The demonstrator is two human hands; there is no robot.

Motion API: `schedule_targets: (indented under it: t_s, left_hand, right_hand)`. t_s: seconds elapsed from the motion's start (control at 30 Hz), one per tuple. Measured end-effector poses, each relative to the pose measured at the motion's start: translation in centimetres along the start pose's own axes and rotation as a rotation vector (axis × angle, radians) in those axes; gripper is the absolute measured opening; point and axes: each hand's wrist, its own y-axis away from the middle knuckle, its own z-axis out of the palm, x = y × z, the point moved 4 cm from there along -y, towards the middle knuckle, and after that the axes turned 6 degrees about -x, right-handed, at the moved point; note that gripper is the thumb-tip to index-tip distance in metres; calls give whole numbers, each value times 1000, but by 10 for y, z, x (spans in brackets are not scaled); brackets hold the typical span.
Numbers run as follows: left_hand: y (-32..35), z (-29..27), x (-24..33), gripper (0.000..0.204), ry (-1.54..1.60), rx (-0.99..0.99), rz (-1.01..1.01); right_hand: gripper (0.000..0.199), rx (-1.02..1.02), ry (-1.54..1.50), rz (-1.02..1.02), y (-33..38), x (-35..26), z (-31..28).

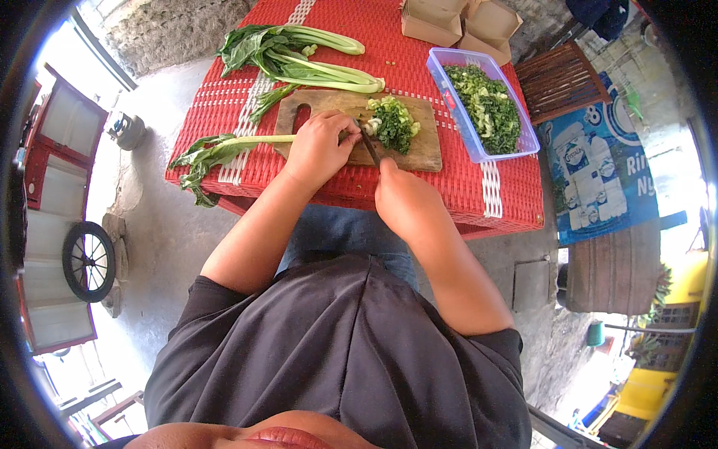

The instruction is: The person chops green leafy vegetables on a wooden cutting board using a knife. The chopped pieces are placed into a nearby plastic container. The person continues chopping multiple stalks of the vegetable throughout the clip.

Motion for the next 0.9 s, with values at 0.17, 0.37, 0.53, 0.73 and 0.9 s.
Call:
schedule_targets:
  t_s: [0.17,0.37,0.53,0.73,0.9]
  left_hand:
    - [0,-1,1,11,16,4,10]
    - [2,0,2,10,-40,39,34]
    - [2,-3,2,11,-11,42,12]
    - [2,-2,0,11,-11,47,1]
    - [1,-2,1,12,-10,49,23]
  right_hand:
    - [21,-1,10,-25,-13,5,2]
    - [21,-97,25,50,28,12,3]
    - [20,-40,9,0,37,14,1]
    - [20,21,5,-4,34,6,-5]
    - [20,5,-6,-9,30,7,-1]
